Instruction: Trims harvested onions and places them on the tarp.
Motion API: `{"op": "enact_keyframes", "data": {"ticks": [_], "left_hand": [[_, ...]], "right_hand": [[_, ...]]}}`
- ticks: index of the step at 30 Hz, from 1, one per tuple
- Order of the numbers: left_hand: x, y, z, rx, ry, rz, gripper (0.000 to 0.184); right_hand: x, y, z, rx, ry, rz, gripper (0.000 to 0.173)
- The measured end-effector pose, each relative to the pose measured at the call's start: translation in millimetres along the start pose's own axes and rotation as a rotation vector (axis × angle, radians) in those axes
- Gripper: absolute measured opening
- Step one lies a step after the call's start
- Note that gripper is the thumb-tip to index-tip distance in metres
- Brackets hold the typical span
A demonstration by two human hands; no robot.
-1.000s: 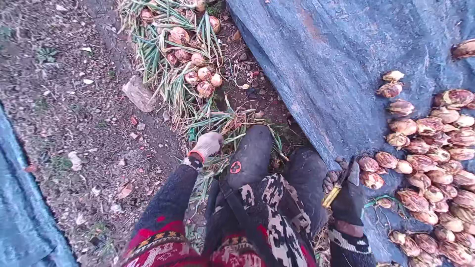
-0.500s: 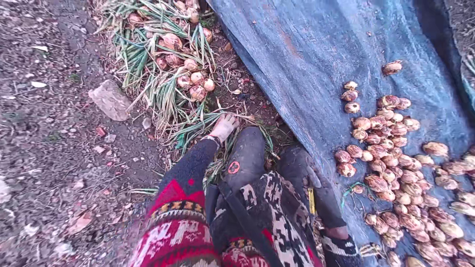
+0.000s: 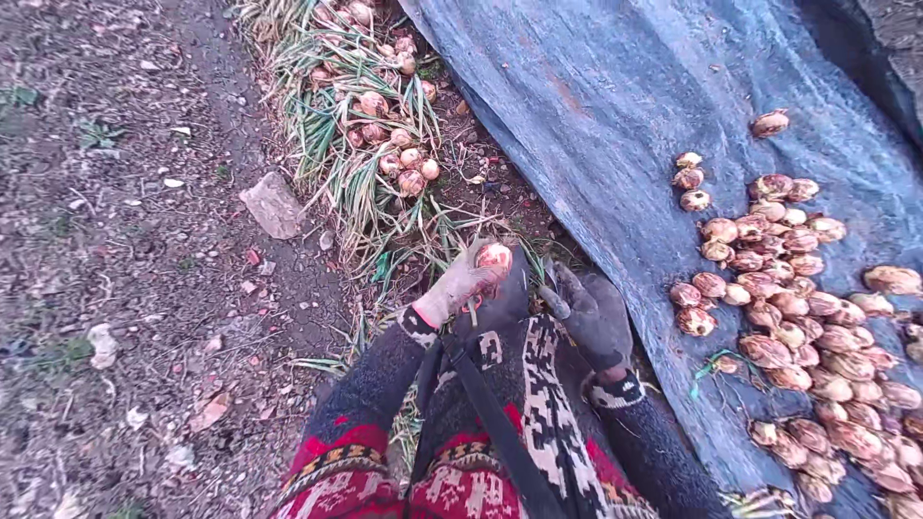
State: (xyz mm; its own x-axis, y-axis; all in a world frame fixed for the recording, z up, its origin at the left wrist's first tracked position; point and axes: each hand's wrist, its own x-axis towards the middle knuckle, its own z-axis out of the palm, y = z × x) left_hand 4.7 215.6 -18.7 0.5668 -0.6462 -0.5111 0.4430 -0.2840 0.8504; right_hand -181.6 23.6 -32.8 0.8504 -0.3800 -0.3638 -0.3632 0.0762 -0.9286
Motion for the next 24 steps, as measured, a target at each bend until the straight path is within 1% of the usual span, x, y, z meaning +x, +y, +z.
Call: {"op": "enact_keyframes", "data": {"ticks": [1, 2, 4, 6, 8, 10, 11, 12, 13, 14, 15, 16, 17, 18, 19, 20, 21, 22, 24], "left_hand": [[-11, 8, 12, -0.029, -0.095, -0.003, 0.095], [-20, 13, 24, 0.001, -0.169, 0.007, 0.095], [-32, 19, 44, 0.184, -0.251, 0.015, 0.092], [-35, 19, 55, 0.409, -0.327, 0.019, 0.087], [-33, 16, 59, 0.533, -0.346, 0.057, 0.086], [-30, 9, 61, 0.685, -0.266, 0.144, 0.084], [-29, 3, 61, 0.803, -0.175, 0.17, 0.084], [-25, -6, 57, 0.923, -0.056, 0.151, 0.083], [-19, -18, 46, 0.988, 0.073, 0.084, 0.082], [-12, -32, 31, 0.907, 0.199, -0.001, 0.079], [-5, -42, 16, 0.724, 0.307, -0.088, 0.074], [4, -45, 2, 0.476, 0.366, -0.134, 0.068], [9, -44, -5, 0.226, 0.368, -0.141, 0.061], [10, -40, -4, 0.073, 0.351, -0.148, 0.056], [10, -34, 5, 0.027, 0.342, -0.14, 0.052], [10, -26, 19, 0.083, 0.342, -0.113, 0.05], [10, -16, 36, 0.246, 0.344, -0.072, 0.048], [10, -9, 52, 0.49, 0.328, -0.019, 0.047], [5, -8, 82, 0.949, 0.222, 0.115, 0.041]], "right_hand": [[2, 1, 4, 0.063, -0.031, -0.05, 0.08], [2, 3, 6, 0.116, -0.059, -0.105, 0.081], [-1, 4, 11, 0.198, -0.052, -0.197, 0.074], [-8, -1, 12, 0.239, -0.011, -0.204, 0.063], [-14, 5, 11, 0.28, 0.026, -0.17, 0.056], [-20, 15, 7, 0.336, 0.023, -0.101, 0.05], [-25, 19, 8, 0.391, 0.036, -0.066, 0.047], [-32, 16, 9, 0.446, 0.035, -0.056, 0.043], [-41, 9, 7, 0.494, 0.009, -0.067, 0.04], [-52, 0, 1, 0.525, -0.026, -0.088, 0.039], [-60, -9, -5, 0.549, -0.025, -0.105, 0.039], [-61, -14, -9, 0.53, 0.028, -0.111, 0.039], [-58, -14, -12, 0.445, 0.106, -0.079, 0.041], [-53, -7, -16, 0.297, 0.147, -0.001, 0.043], [-45, 4, -22, 0.124, 0.098, 0.096, 0.048], [-35, 15, -25, -0.012, 0.02, 0.161, 0.054], [-25, 24, -23, -0.048, -0.052, 0.205, 0.059], [-18, 27, -19, 0.016, -0.121, 0.247, 0.062], [-9, 32, -6, 0.364, -0.192, 0.348, 0.066]]}}
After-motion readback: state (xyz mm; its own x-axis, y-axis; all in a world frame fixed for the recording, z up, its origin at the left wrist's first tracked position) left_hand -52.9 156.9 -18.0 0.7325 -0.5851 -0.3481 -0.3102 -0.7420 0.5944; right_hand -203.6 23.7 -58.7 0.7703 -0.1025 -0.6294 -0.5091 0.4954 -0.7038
